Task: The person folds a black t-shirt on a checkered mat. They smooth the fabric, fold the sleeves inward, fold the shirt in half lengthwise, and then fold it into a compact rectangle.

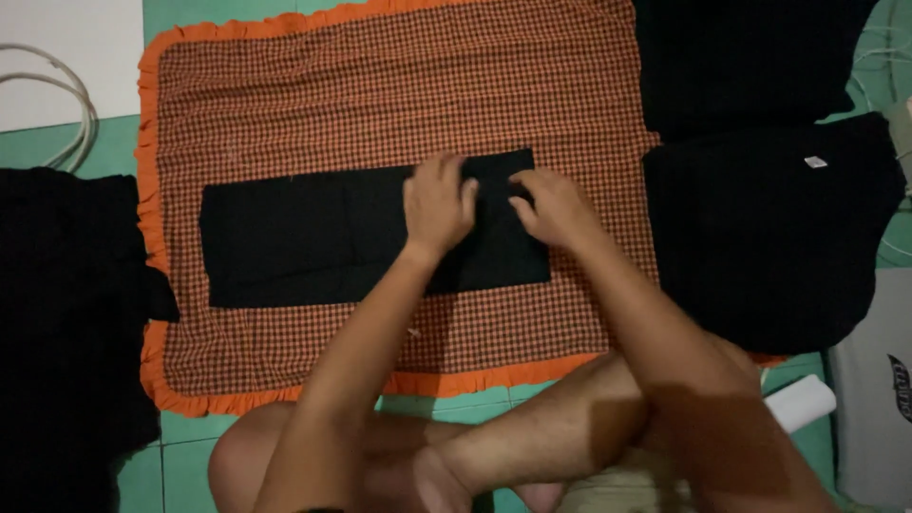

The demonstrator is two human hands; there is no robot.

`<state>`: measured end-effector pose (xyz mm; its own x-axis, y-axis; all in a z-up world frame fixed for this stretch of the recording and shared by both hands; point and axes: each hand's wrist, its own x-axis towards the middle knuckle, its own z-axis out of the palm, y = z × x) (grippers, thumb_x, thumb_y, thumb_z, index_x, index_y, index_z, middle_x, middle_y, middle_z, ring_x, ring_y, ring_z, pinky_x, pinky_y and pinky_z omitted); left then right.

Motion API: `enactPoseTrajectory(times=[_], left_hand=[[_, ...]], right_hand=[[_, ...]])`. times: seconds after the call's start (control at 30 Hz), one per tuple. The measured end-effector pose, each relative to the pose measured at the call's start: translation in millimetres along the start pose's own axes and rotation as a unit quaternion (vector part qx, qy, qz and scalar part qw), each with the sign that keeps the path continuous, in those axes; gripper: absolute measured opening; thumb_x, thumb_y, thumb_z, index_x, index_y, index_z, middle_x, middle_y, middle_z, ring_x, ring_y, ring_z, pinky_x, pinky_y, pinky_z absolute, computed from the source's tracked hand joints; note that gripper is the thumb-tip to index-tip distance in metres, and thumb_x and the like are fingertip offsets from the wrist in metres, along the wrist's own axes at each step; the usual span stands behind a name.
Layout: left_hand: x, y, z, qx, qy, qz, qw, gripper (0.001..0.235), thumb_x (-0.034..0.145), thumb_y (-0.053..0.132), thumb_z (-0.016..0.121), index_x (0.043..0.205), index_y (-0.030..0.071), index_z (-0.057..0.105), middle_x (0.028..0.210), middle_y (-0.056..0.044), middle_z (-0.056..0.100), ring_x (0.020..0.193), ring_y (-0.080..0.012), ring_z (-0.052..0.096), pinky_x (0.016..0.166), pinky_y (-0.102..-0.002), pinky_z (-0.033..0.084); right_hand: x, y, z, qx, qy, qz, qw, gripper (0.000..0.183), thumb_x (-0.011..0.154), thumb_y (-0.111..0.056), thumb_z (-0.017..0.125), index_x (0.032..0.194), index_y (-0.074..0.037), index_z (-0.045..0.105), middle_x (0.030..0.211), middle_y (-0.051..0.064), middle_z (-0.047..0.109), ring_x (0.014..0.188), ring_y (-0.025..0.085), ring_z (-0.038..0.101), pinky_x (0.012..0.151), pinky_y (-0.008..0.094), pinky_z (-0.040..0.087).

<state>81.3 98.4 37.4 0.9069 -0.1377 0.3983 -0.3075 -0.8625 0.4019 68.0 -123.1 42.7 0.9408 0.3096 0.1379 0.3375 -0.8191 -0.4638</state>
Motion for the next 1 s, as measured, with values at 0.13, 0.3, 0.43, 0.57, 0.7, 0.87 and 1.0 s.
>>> enactPoseTrajectory(times=[0.13,0.3,0.43,0.57,0.7,0.87,1.0], left_hand=[[-24.2,11.2,-14.9,0.033,-0.162,0.095,0.982,0.073,0.097,0.054,0.050,0.151,0.005,0.044,0.158,-0.019,0.038,0.146,-0.0362,0.035,0.112,-0.055,0.031],[-33.6,-9.1,-5.7,0.112,-0.291,0.062,0.948,0.099,0.096,0.074,0.038,0.166,0.007,0.017,0.173,-0.019,0.011,0.159,-0.0369,0.011,0.122,-0.064,0.013],[-34.6,-12.2,-8.0,0.080,-0.294,0.052,0.951,0.101,0.096,0.076,0.039,0.167,0.009,0.013,0.174,-0.017,0.009,0.160,-0.0359,0.007,0.123,-0.067,0.009],[-34.5,-10.2,-0.8,0.088,-0.210,0.072,0.971,0.099,0.094,0.075,0.039,0.160,0.003,0.030,0.170,-0.021,0.019,0.158,-0.0383,0.012,0.120,-0.069,0.009],[-26.6,-4.6,12.0,0.071,-0.187,0.094,0.975,0.083,0.101,0.062,0.040,0.161,0.006,0.031,0.171,-0.019,0.020,0.158,-0.0365,0.014,0.120,-0.066,0.009],[-14.6,-13.4,8.3,0.127,-0.346,0.046,0.928,0.100,0.094,0.076,0.040,0.167,0.016,0.008,0.175,-0.007,0.001,0.160,-0.0329,-0.003,0.121,-0.072,0.004],[-14.4,-7.7,-15.8,0.134,-0.327,0.083,0.932,0.095,0.096,0.067,0.043,0.165,0.006,0.017,0.173,-0.017,0.012,0.160,-0.0339,0.004,0.124,-0.066,0.005]], right_hand=[[-8.0,9.1,-12.0,-0.041,-0.080,-0.121,0.989,0.070,0.094,-0.042,0.066,0.150,-0.005,0.049,0.148,0.023,0.051,0.139,0.042,0.046,0.119,0.052,0.033],[-6.2,22.7,-11.5,-0.117,-0.194,-0.083,0.970,0.121,0.076,-0.084,0.060,0.165,-0.010,0.022,0.170,0.020,0.019,0.156,0.042,0.015,0.126,0.058,0.013],[-2.6,27.6,-7.4,-0.189,-0.219,-0.049,0.956,0.128,0.070,-0.099,0.047,0.166,-0.020,0.018,0.173,0.009,0.012,0.158,0.038,0.011,0.123,0.064,0.012],[1.5,20.9,-10.5,-0.192,-0.178,-0.104,0.959,0.125,0.074,-0.097,0.045,0.161,-0.008,0.031,0.169,0.015,0.025,0.158,0.038,0.013,0.122,0.055,0.018],[6.3,22.6,0.4,-0.144,-0.158,-0.158,0.964,0.122,0.077,-0.093,0.047,0.162,-0.008,0.028,0.170,0.016,0.022,0.157,0.038,0.015,0.122,0.054,0.021],[14.1,34.4,0.9,-0.188,-0.236,-0.060,0.951,0.127,0.073,-0.101,0.038,0.167,-0.020,0.010,0.173,0.011,0.009,0.159,0.031,0.004,0.120,0.064,0.008],[2.4,38.2,-15.3,-0.139,-0.194,-0.070,0.969,0.127,0.075,-0.095,0.047,0.166,-0.012,0.015,0.172,0.018,0.011,0.158,0.037,0.005,0.120,0.061,0.011]])
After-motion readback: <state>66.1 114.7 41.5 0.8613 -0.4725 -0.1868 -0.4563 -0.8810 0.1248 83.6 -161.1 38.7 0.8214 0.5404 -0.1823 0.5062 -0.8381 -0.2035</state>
